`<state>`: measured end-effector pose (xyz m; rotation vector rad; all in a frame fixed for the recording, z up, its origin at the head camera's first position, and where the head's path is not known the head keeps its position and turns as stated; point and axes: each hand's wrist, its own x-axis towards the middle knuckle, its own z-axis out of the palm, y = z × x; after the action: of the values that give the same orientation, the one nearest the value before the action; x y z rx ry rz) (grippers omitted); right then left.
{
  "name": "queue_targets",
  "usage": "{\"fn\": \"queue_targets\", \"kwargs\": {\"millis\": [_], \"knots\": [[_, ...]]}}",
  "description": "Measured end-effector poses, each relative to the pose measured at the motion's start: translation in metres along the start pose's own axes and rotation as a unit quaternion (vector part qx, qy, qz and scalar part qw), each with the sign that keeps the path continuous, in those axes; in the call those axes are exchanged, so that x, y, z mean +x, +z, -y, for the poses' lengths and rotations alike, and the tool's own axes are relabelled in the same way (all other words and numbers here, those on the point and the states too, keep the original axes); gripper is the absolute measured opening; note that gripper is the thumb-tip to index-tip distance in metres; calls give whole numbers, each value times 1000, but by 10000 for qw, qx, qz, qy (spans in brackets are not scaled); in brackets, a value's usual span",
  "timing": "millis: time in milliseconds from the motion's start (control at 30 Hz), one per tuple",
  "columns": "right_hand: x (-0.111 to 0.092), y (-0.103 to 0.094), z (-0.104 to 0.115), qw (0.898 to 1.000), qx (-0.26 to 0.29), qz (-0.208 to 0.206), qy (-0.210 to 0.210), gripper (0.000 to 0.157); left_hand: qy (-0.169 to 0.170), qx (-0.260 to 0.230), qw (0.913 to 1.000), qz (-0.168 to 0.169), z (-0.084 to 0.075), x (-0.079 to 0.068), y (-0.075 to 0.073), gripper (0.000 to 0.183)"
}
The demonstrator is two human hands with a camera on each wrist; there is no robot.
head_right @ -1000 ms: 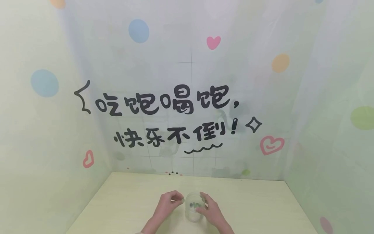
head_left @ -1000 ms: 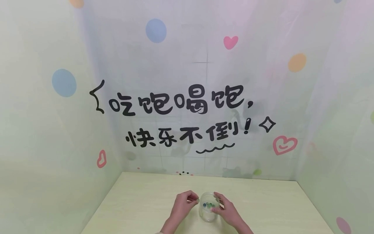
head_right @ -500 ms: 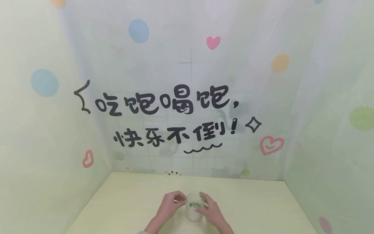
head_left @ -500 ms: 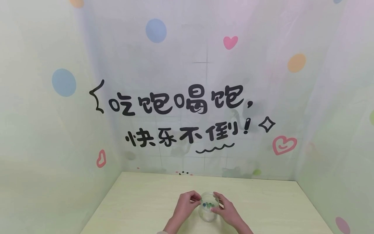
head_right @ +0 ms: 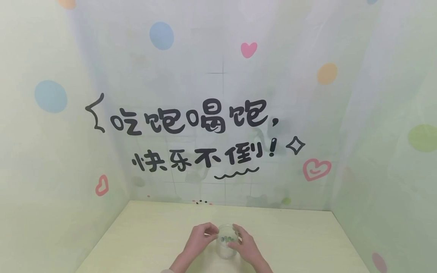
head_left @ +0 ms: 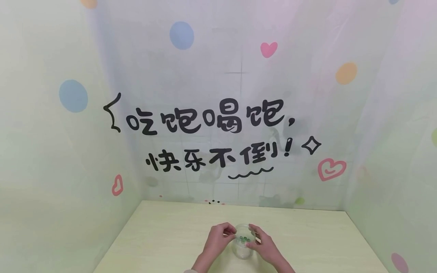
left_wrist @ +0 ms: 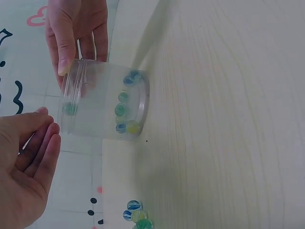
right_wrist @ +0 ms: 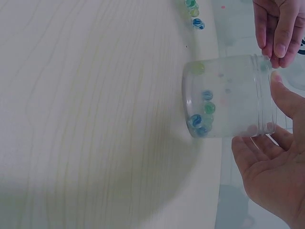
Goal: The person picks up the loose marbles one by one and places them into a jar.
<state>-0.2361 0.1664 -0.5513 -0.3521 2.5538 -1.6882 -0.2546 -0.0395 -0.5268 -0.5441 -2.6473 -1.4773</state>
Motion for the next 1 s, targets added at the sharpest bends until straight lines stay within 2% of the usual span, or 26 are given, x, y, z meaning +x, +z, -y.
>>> {"fn": "queue_targets", "kwargs": {"millis": [500, 1000], "knots": [[-1, 0, 4, 9999, -80, -60, 74, 69, 40, 42, 9997, -225, 8, -6, -10, 7], [-1, 1, 4, 9999, -76, -69, 107, 69, -293, 119, 9990, -331, 18, -12, -27, 7]]}}
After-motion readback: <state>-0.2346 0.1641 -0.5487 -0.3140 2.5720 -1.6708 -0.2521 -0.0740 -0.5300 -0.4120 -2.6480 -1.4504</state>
